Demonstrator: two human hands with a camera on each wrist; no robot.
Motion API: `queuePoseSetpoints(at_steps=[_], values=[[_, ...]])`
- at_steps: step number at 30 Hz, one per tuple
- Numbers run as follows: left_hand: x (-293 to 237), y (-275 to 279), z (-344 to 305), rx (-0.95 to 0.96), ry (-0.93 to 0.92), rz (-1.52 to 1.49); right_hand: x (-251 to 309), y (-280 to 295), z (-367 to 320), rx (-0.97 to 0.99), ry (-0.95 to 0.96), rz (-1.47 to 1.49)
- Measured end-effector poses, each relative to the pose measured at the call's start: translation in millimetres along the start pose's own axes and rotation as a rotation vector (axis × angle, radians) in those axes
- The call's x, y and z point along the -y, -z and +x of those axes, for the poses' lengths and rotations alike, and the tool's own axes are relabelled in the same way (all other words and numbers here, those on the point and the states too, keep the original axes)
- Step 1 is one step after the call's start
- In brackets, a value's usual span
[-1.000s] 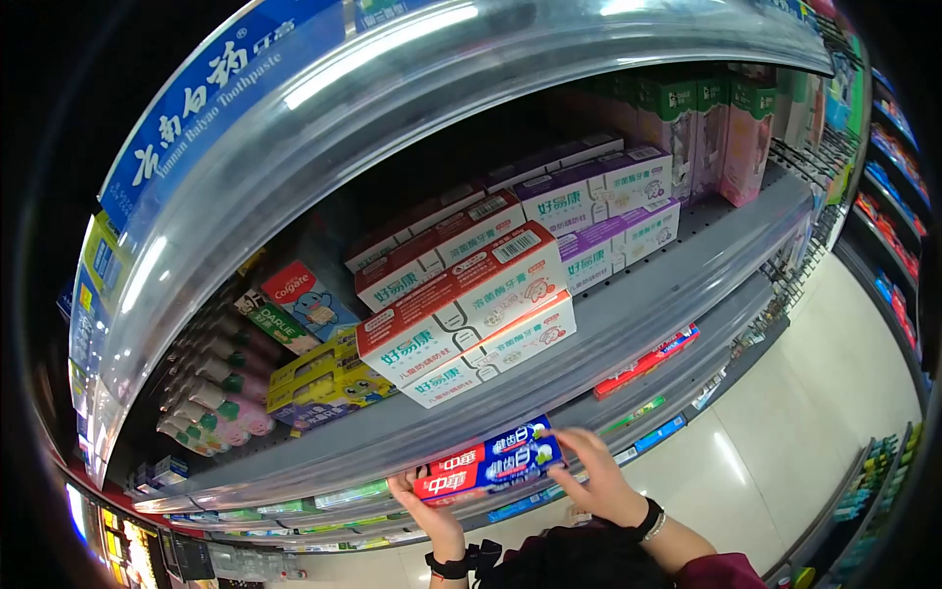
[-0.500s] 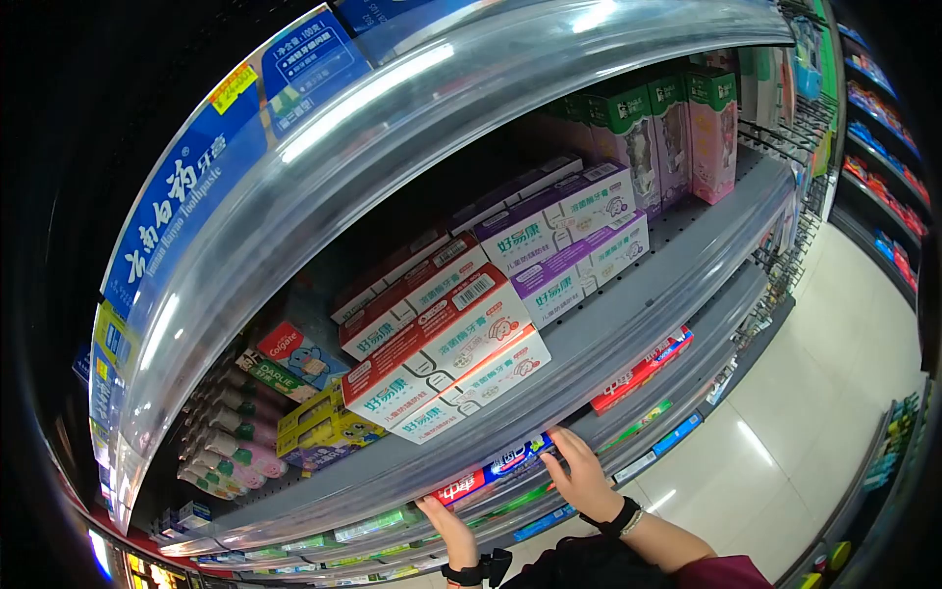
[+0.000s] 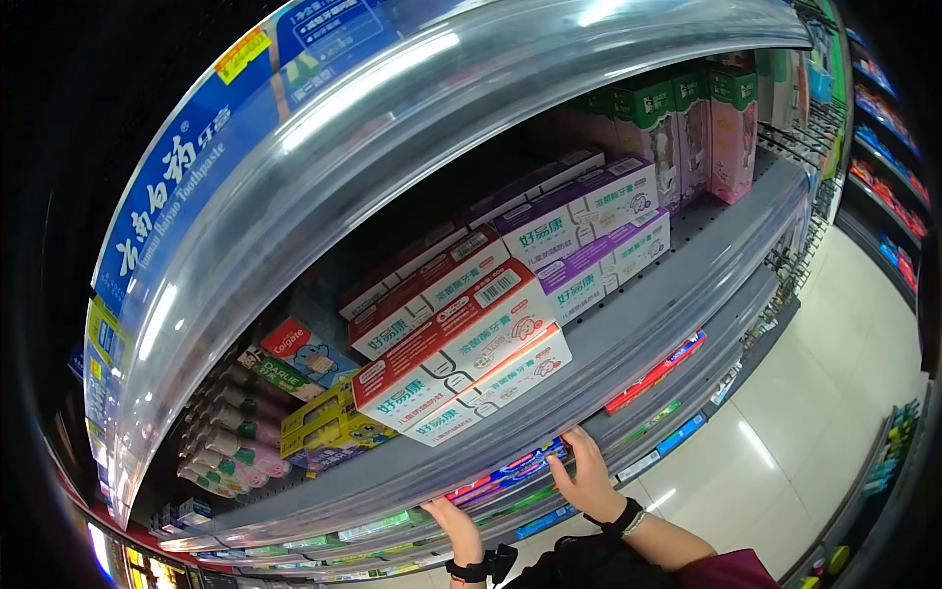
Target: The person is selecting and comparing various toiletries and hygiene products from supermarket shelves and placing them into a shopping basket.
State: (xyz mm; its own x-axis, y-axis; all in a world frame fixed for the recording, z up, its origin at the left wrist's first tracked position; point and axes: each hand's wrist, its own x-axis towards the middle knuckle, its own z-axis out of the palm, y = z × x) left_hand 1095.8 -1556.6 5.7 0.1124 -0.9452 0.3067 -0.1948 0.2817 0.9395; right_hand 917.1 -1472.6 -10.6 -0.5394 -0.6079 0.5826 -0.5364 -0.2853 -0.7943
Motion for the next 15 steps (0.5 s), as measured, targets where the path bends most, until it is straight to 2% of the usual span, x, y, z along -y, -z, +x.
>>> queuePoseSetpoints(at_steps=[3, 6, 11, 13, 14, 15], values=[[-13.7, -1.6, 2.3, 0.036, 0.030, 0.028, 0.1, -3.6, -2.0, 0.002, -0.009, -0.006], [6.0, 2.5, 9.3, 0.030, -0.002, 0.089, -1.3, -6.8, -3.6, -0.025, 0.005, 0.009], [18.0, 11.9, 3.9, 0.015, 0.034, -0.006, 7.1, -4.4, -3.5, -0.026, -0.024, 0.007], [16.1, 19.1, -3.9, 0.091, -0.064, 0.005, 5.8, -4.7, -4.7, -0.023, -0.011, -0.004], [13.4, 22.8, -8.2, 0.086, -0.064, 0.002, 5.4, -4.9, -5.4, -0.024, -0.002, -0.016], [5.9, 25.9, -13.1, 0.158, -0.088, 0.020, 5.6, -5.0, -5.5, -0.022, 0.004, -0.017]])
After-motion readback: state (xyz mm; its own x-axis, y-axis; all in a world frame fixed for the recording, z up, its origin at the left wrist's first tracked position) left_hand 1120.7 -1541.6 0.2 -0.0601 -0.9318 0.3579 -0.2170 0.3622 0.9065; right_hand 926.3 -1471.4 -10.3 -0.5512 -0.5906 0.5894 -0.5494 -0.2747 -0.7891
